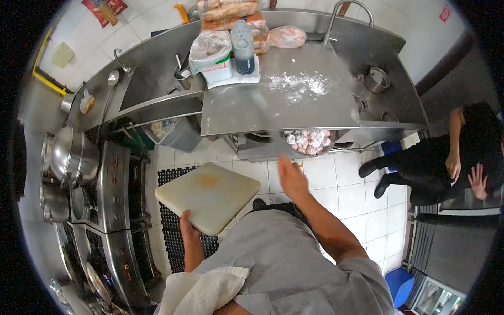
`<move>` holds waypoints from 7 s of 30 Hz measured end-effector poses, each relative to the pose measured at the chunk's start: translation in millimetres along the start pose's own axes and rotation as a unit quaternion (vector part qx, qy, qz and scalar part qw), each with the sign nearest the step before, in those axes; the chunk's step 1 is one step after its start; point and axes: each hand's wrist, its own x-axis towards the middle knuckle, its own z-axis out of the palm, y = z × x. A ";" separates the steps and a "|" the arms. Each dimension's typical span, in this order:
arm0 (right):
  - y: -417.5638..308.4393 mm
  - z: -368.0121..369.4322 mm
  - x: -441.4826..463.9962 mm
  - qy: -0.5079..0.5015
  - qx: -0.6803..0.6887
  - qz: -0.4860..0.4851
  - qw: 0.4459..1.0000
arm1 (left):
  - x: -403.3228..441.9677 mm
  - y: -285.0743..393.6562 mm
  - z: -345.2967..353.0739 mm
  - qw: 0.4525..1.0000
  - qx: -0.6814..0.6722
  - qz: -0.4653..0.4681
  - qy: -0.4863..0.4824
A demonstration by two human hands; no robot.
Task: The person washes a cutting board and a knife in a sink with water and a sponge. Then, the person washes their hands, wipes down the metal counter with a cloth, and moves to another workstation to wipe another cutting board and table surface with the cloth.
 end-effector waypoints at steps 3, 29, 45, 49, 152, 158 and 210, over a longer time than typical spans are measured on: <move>-1.7 -29.5 -7.4 0.070 0.058 0.005 0.996 | 6.8 -4.0 -6.1 1.000 -0.016 -0.007 0.008; 77.9 -61.0 59.6 0.020 0.015 0.046 0.999 | 1.5 -4.8 20.3 0.999 0.035 -0.028 0.003; 151.1 -163.4 38.5 -0.130 0.017 -0.002 0.991 | -56.6 -36.0 82.3 0.998 0.031 0.047 0.000; 191.8 -173.8 40.6 -0.145 0.028 -0.059 0.987 | -83.6 -46.0 112.9 0.999 0.013 0.031 0.036; 282.9 -231.3 100.7 0.005 0.052 0.114 0.992 | -24.7 -108.0 143.8 1.000 0.014 0.006 -0.025; 331.2 -284.4 186.3 0.068 0.102 0.043 0.992 | -56.2 -126.4 164.5 0.999 -0.015 0.032 -0.006; 497.1 -467.5 356.0 -0.312 0.347 0.179 0.866 | -262.3 -228.2 427.3 0.977 -0.141 0.153 0.034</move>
